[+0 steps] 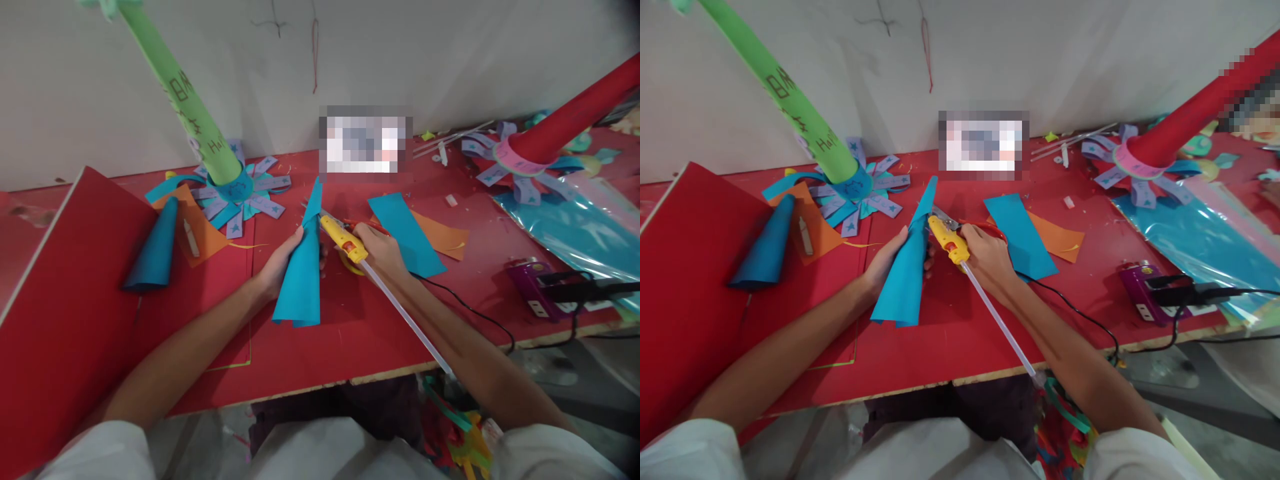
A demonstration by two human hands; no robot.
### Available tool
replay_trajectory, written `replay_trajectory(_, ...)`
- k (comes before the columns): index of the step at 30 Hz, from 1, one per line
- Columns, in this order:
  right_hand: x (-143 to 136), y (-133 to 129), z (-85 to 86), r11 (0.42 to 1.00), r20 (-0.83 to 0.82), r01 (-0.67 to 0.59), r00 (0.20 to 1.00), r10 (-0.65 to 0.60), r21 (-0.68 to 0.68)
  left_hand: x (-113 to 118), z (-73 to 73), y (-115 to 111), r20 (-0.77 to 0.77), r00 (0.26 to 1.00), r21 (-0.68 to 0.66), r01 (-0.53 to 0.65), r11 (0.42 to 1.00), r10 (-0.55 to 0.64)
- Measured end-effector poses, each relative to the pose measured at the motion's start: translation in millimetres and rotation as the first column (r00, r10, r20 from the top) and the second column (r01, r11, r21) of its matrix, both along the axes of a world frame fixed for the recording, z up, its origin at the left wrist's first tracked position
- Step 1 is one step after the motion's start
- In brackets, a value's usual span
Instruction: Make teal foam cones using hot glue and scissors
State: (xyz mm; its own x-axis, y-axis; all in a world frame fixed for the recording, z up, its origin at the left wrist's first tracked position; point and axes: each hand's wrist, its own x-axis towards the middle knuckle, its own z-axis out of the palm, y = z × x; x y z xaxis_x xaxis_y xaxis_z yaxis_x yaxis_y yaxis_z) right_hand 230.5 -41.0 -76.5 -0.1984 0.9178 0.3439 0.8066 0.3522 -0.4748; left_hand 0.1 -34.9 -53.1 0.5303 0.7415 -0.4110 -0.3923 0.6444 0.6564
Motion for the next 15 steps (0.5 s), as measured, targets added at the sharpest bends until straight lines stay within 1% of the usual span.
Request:
replay_trajectory(4, -0.7, 0.3, 2.1, 1.000, 0.015, 0.004, 1.000, -0.004, 0.005, -0.2, -1.2, 2.4, 0.020, 1.000, -0.007, 0.015, 1.000, -0.015)
replay_trajectory(8, -0.8, 0.4, 4.3, 1.000, 0.018, 0.003, 1.000, -0.003, -0.023, -2.1, -3.2, 3.8, 0.037, 0.999, -0.098, -0.021, 0.995, 0.024)
replay_trajectory(10, -1.1, 0.2, 5.0, 1.000, 0.013, 0.005, 1.000, -0.005, -0.026, -2.4, -3.1, 3.3, 0.028, 0.999, -0.124, -0.038, 0.992, 0.042)
replay_trajectory(15, -1.1, 0.7, 4.7, 1.000, 0.015, 0.011, 1.000, -0.010, -0.020, -1.1, -1.5, 1.4, 0.030, 0.995, -0.074, -0.097, 0.993, 0.099)
